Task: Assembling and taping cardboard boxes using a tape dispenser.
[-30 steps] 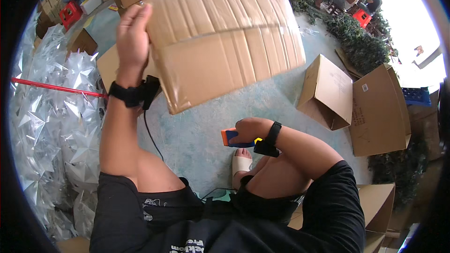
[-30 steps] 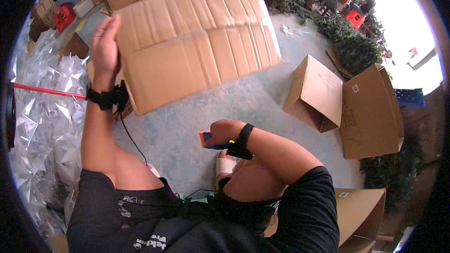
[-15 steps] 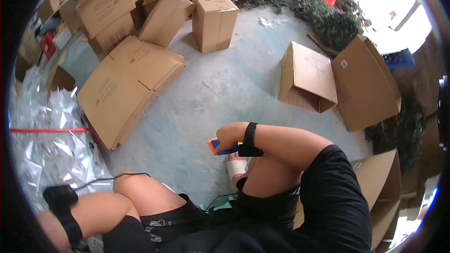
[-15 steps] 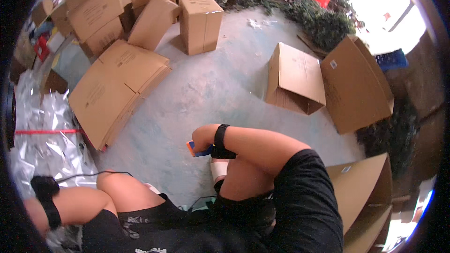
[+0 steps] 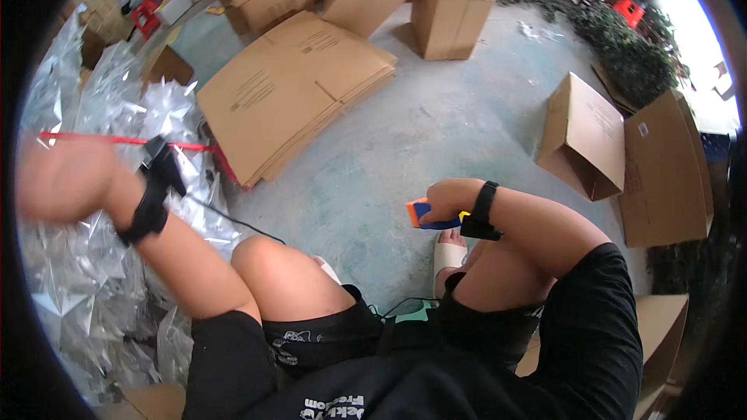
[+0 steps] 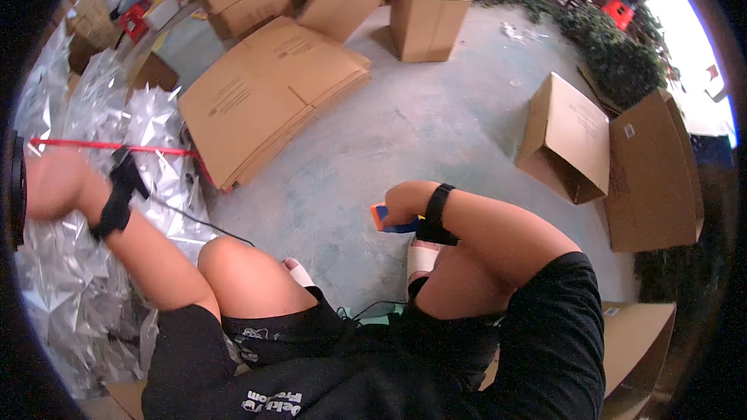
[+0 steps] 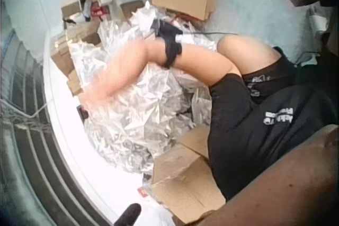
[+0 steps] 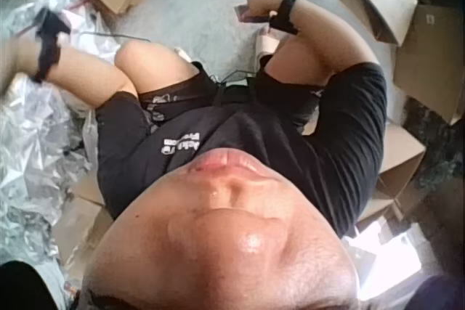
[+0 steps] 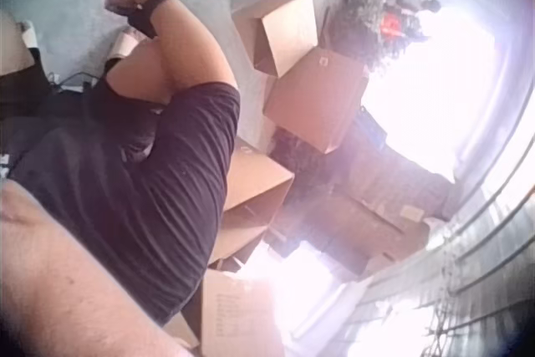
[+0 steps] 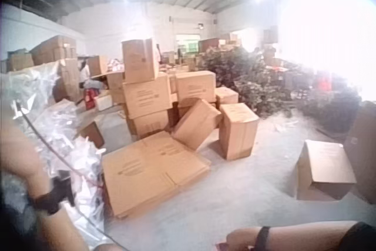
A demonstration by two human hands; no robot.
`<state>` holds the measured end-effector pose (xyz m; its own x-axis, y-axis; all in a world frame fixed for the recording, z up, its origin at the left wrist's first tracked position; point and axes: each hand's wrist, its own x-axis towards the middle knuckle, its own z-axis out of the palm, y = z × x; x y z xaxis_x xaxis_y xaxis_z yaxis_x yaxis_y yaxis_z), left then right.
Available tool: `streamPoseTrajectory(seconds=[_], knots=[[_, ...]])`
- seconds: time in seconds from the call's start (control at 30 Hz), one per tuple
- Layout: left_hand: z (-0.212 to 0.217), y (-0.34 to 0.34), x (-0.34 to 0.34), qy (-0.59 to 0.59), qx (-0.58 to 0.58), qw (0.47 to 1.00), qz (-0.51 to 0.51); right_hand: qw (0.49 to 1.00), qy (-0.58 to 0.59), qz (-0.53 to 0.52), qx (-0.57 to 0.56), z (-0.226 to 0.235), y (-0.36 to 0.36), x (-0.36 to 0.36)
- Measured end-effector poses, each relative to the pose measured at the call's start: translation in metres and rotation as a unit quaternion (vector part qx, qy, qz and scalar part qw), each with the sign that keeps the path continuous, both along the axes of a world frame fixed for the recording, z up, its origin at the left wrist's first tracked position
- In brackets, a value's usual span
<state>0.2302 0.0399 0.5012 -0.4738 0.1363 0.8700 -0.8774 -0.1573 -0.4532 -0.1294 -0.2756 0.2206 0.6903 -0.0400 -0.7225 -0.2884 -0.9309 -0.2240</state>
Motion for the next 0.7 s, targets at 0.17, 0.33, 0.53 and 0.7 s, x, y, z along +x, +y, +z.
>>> streamPoseTrajectory(seconds=[0.17, 0.33, 0.53, 0.7], knots=[[-0.172, -0.109, 0.032, 0.505, 0.107, 0.856, -0.027, 1.000, 0.020, 0.005, -0.008, -0.006, -0.005, -0.002], [-0.383, -0.013, 0.085, 0.936, 0.197, 0.185, -0.225, 0.999, -0.033, 0.015, 0.016, 0.007, 0.009, 0.017], [-0.391, -0.029, 0.058, 0.966, 0.215, 0.139, -0.028, 1.000, 0.007, -0.016, -0.003, 0.001, -0.013, -0.002], [-0.415, 0.017, 0.084, 0.975, 0.175, 0.107, -0.083, 1.000, -0.008, -0.006, 0.017, 0.001, -0.003, 0.015]])
